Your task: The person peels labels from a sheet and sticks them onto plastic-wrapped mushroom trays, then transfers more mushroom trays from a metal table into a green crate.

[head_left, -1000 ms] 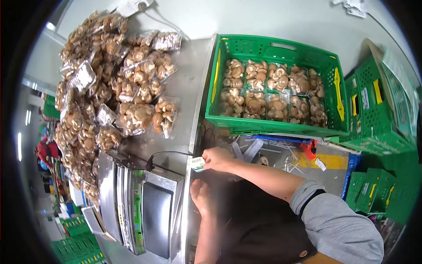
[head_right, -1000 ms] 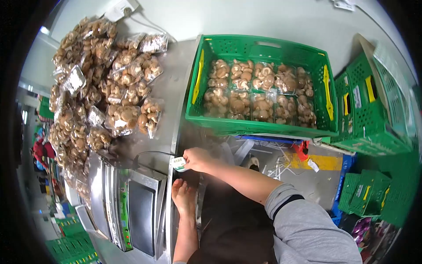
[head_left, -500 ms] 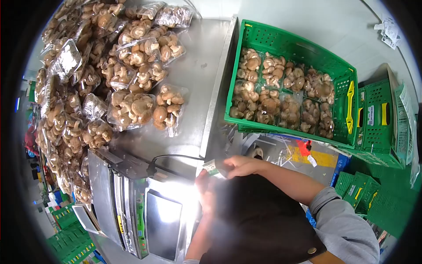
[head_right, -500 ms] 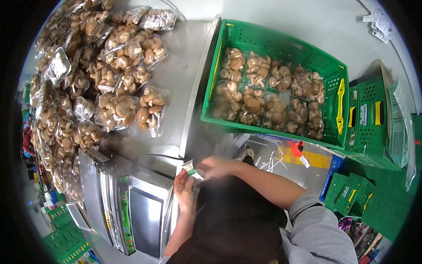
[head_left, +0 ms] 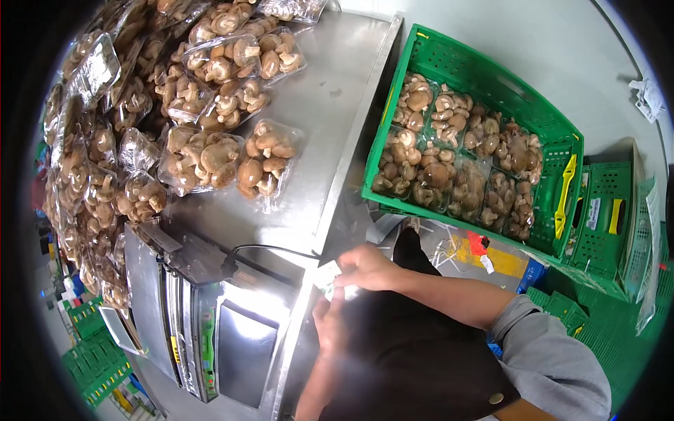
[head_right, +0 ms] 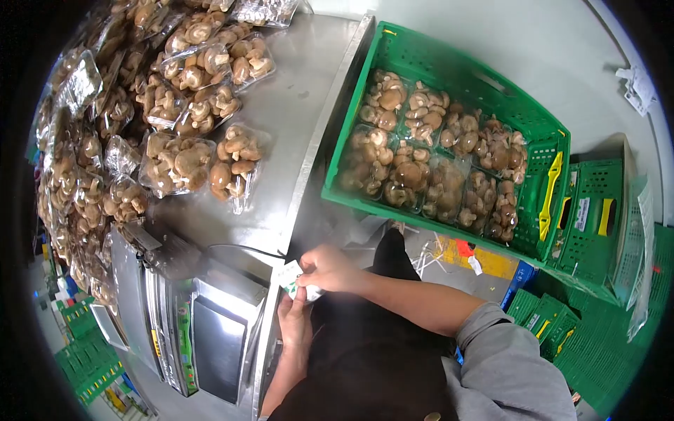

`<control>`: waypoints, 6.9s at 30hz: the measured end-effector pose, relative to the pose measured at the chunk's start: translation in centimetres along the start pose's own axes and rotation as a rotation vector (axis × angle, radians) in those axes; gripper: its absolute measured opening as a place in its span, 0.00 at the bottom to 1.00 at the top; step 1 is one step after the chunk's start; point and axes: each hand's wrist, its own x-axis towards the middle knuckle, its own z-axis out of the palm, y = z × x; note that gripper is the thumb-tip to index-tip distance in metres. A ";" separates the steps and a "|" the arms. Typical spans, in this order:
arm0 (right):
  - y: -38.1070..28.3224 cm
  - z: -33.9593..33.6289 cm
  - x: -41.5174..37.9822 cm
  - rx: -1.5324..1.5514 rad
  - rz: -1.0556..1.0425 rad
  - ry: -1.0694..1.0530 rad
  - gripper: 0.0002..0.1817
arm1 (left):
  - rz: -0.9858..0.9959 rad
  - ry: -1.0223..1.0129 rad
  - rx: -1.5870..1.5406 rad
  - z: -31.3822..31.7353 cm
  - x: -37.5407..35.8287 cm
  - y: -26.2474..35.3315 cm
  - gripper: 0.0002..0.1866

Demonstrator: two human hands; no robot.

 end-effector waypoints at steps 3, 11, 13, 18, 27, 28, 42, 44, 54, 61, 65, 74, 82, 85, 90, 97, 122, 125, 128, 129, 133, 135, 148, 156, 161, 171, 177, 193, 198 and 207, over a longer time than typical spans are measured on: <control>-0.1 -1.8 -2.4 0.130 -0.097 -0.049 0.21 | 0.269 -0.012 0.026 2.8 -1.7 0.3 0.11; -2.6 -14.4 -7.1 -0.094 -0.044 -0.151 0.14 | 0.207 -0.300 0.196 10.1 -1.1 2.0 0.08; -2.8 -16.0 -7.8 -0.094 -0.059 -0.070 0.11 | 0.201 -0.330 0.238 11.2 -0.1 1.9 0.07; 2.3 -23.8 -4.3 0.108 -0.131 0.263 0.08 | 0.111 -0.363 0.350 10.7 1.9 -0.1 0.05; 5.7 -21.4 5.9 -0.939 0.081 0.513 0.20 | 0.205 -0.330 0.213 12.6 1.6 1.3 0.06; 4.8 -21.4 5.0 -0.929 0.169 0.579 0.21 | 0.200 -0.338 0.212 12.4 1.8 1.5 0.06; 1.3 -16.2 -12.5 -0.266 -0.184 0.434 0.13 | 0.135 -0.468 0.491 16.6 2.3 0.8 0.04; 2.5 -17.6 -12.5 -0.409 -0.276 0.445 0.09 | 0.119 -0.419 0.513 16.1 2.3 -0.1 0.07; 12.1 -23.0 -3.0 -0.937 -0.086 0.548 0.20 | 0.329 -0.385 0.457 13.2 0.7 -1.1 0.05; 3.6 -20.2 -13.4 0.019 -0.208 0.257 0.19 | 0.373 -0.535 0.682 15.1 1.1 -0.6 0.05; 1.7 -18.6 -17.1 -0.085 -0.279 0.333 0.14 | 0.569 -0.589 0.586 19.7 1.1 -0.3 0.10; 8.7 -26.9 -16.4 -0.216 0.026 0.640 0.10 | 0.121 -0.577 1.030 17.7 0.1 -2.3 0.07; 17.5 -26.9 -11.0 -0.957 0.006 0.605 0.18 | 0.309 -0.559 0.781 17.0 -0.6 -1.8 0.07; 11.7 -25.0 -15.2 -0.154 -0.056 0.663 0.22 | 0.382 -0.641 0.877 17.3 -0.1 -1.3 0.09; 4.3 -20.9 -20.6 0.045 -0.208 0.394 0.16 | 0.307 -0.849 0.828 19.7 0.0 -1.0 0.13; 5.5 -20.1 -22.6 -0.127 -0.153 0.603 0.12 | 0.045 -0.665 0.760 24.3 -2.0 -1.0 0.09; 18.8 -31.6 -22.0 -0.115 0.154 0.591 0.08 | 0.009 -0.719 0.914 20.4 -0.1 -4.1 0.07; 22.0 -31.4 -19.2 -0.823 0.160 0.525 0.17 | 0.078 -0.717 0.806 21.7 -0.3 -3.7 0.07; 20.2 -29.1 -19.4 -1.011 0.288 0.638 0.18 | 0.149 -0.709 0.789 21.5 0.0 -3.6 0.07; 17.6 -28.4 -20.6 -0.799 0.293 0.787 0.20 | 0.214 -0.739 0.820 21.5 0.0 -3.4 0.07; 10.5 -23.0 -22.6 0.190 -0.075 0.576 0.21 | 0.307 -0.838 0.820 22.0 -0.5 -3.5 0.07; 7.1 -21.8 -23.8 0.170 -0.143 0.505 0.20 | 0.417 -0.924 0.721 23.9 -0.5 -3.2 0.07; 11.9 -28.4 -27.9 0.160 0.214 0.720 0.11 | 0.000 -0.833 0.998 22.4 -1.5 -5.4 0.11; 8.1 -20.5 -23.1 -0.056 -0.061 0.433 0.16 | 0.229 -0.870 0.867 25.0 -0.9 -3.9 0.10; 7.5 -19.8 -23.5 -0.129 -0.033 0.566 0.15 | 0.336 -0.859 0.865 26.3 -1.1 -3.5 0.07; 8.1 -19.4 -23.3 -0.025 -0.039 0.627 0.13 | 0.346 -0.811 0.858 26.3 -1.7 -4.0 0.05; 7.5 -19.8 -23.7 -0.030 -0.071 0.576 0.12 | 0.195 -0.734 0.653 27.0 -2.1 -4.6 0.04; 13.0 -28.0 -28.1 -0.064 0.107 0.715 0.11 | 0.078 -0.865 1.087 22.8 -1.3 -5.4 0.10; 19.4 -34.7 -27.7 -0.696 0.394 0.546 0.15 | 0.034 -0.819 0.845 22.7 -1.1 -5.6 0.07; 17.9 -31.4 -25.8 -0.540 0.311 0.749 0.20 | 0.221 -0.848 0.712 24.4 -1.4 -4.5 0.08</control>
